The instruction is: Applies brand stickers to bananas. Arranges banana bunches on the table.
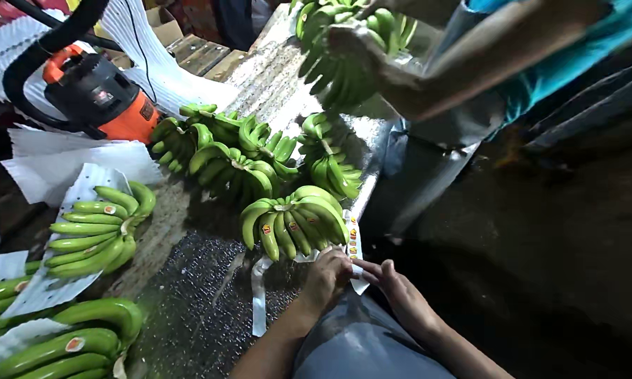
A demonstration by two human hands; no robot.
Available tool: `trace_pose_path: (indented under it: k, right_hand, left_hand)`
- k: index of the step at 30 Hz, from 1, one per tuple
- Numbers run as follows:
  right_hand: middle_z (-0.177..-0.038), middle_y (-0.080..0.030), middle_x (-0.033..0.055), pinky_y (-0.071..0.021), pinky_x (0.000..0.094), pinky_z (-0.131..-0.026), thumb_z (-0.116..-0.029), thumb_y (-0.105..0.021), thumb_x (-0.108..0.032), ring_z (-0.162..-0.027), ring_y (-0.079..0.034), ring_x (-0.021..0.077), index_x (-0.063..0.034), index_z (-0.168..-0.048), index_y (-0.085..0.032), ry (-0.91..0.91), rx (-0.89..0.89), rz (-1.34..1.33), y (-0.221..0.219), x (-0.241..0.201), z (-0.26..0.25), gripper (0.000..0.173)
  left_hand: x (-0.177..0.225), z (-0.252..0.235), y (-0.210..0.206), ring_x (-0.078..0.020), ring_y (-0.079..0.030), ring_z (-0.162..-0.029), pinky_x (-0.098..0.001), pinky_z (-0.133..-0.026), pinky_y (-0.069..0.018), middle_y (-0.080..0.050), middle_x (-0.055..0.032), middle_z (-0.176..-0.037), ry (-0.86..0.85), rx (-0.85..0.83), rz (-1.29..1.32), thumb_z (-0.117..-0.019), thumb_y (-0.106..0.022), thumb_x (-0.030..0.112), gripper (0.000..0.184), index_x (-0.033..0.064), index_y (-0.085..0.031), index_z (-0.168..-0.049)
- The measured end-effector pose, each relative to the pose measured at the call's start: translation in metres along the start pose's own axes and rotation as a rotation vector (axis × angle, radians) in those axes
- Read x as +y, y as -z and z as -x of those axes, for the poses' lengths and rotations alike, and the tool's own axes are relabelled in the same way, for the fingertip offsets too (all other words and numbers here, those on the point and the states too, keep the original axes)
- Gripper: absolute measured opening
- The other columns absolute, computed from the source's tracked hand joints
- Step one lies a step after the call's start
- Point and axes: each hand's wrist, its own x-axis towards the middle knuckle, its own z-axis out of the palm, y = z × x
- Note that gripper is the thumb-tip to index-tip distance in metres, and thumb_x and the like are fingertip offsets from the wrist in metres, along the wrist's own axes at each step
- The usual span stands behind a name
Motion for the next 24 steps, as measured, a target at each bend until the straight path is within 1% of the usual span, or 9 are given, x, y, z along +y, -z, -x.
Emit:
trace_pose_path:
  k: [3,5,6,11,13,15,18,19,24]
  right_hand:
    - [-0.098,-0.075,0.0057,-0.0592,0.0287,-0.083,-0.1115,-0.038,-0.029,-0.087,-0.072,0.0103,0.0039,-0.113,-0.067,-0.171,0.384,-0.221,-0.003,-0.009,-0.013,0.044]
    - [-0.081,-0.069,0.0022,-0.0586,0.025,-0.064,-0.1022,-0.058,-0.008,-0.067,-0.066,0.0082,0.0004,-0.106,-0.065,-0.225,0.547,-0.357,0.006,-0.008,-0.02,0.011]
    - [-0.081,-0.067,0.0008,-0.0561,0.023,-0.059,-0.0983,-0.06,-0.001,-0.064,-0.063,0.0069,-0.002,-0.106,-0.063,-0.236,0.569,-0.407,0.011,-0.009,-0.021,0.008]
    - [-0.114,-0.067,0.0057,-0.0583,0.0243,-0.068,-0.0924,-0.05,0.014,-0.082,-0.068,0.0092,-0.0054,-0.141,-0.051,-0.267,0.301,-0.508,0.016,-0.019,-0.018,0.053]
    - [-0.113,-0.069,0.0055,-0.0562,0.0232,-0.066,-0.091,-0.05,0.01,-0.078,-0.066,0.0084,-0.004,-0.137,-0.057,-0.25,0.194,-0.48,0.017,-0.019,-0.017,0.049]
    - [-0.108,-0.072,0.0085,-0.0605,0.0314,-0.075,-0.1,-0.05,-0.001,-0.086,-0.071,0.015,-0.0006,-0.129,-0.062,-0.267,0.158,-0.458,0.017,-0.023,-0.014,0.031]
    - [-0.094,-0.074,0.0052,-0.0604,0.0278,-0.075,-0.0951,-0.062,0.003,-0.081,-0.071,0.0117,0.0008,-0.104,-0.071,-0.204,0.277,-0.353,0.008,-0.024,-0.013,0.013]
    - [-0.092,-0.073,0.0045,-0.0596,0.0259,-0.072,-0.0909,-0.066,0.006,-0.079,-0.069,0.0102,0.0005,-0.104,-0.071,-0.18,0.305,-0.317,0.005,-0.022,-0.013,0.015]
    - [-0.107,-0.073,0.0064,-0.0595,0.0246,-0.075,-0.085,-0.066,0.012,-0.084,-0.07,0.009,0.0,-0.136,-0.061,-0.093,0.237,-0.228,-0.01,-0.018,-0.012,0.052]
  left_hand:
    - [0.004,-0.01,0.006,-0.0254,-0.068,-0.109,-0.0364,-0.101,-0.0539,-0.071,-0.0201,-0.108,0.118,0.016,0.114,-0.0915,-0.068,0.002,0.011,-0.0084,-0.071,-0.094]
    - [0.003,-0.03,0.017,-0.0213,-0.069,-0.098,-0.034,-0.091,-0.057,-0.07,-0.0193,-0.103,0.325,0.021,0.098,-0.0949,-0.064,0.001,0.014,-0.0109,-0.067,-0.101]
    - [-0.003,-0.042,0.022,-0.0238,-0.07,-0.097,-0.0368,-0.091,-0.0574,-0.07,-0.0206,-0.102,0.408,0.016,0.031,-0.0967,-0.062,0.003,0.017,-0.0115,-0.067,-0.105]
    - [-0.042,-0.085,0.02,-0.0333,-0.072,-0.1,-0.0468,-0.093,-0.0564,-0.073,-0.0218,-0.104,0.455,-0.005,-0.394,-0.1,-0.061,0.012,0.023,-0.0075,-0.069,-0.109]
    - [-0.045,-0.09,0.017,-0.036,-0.075,-0.09,-0.0514,-0.08,-0.0591,-0.075,-0.0204,-0.096,0.385,0.049,-0.587,-0.0963,-0.066,0.015,0.024,-0.0049,-0.071,-0.107]
    - [-0.037,-0.091,0.022,-0.0365,-0.075,-0.09,-0.0528,-0.077,-0.0586,-0.075,-0.0193,-0.095,0.4,0.054,-0.676,-0.0951,-0.069,0.018,0.024,-0.0026,-0.072,-0.107]
    - [-0.012,-0.086,0.032,-0.0324,-0.072,-0.098,-0.0507,-0.089,-0.0566,-0.074,-0.0175,-0.102,0.388,-0.051,-0.468,-0.0944,-0.07,0.02,0.023,-0.0022,-0.073,-0.1]
    - [-0.005,-0.08,0.032,-0.0309,-0.07,-0.101,-0.0509,-0.093,-0.0548,-0.073,-0.0166,-0.102,0.34,-0.084,-0.341,-0.0917,-0.073,0.018,0.021,-0.0017,-0.075,-0.097]
    - [0.025,-0.055,0.027,-0.0243,-0.068,-0.11,-0.0556,-0.105,-0.0435,-0.075,-0.0084,-0.11,0.157,-0.248,-0.141,-0.0854,-0.08,0.019,0.021,0.008,-0.08,-0.103]
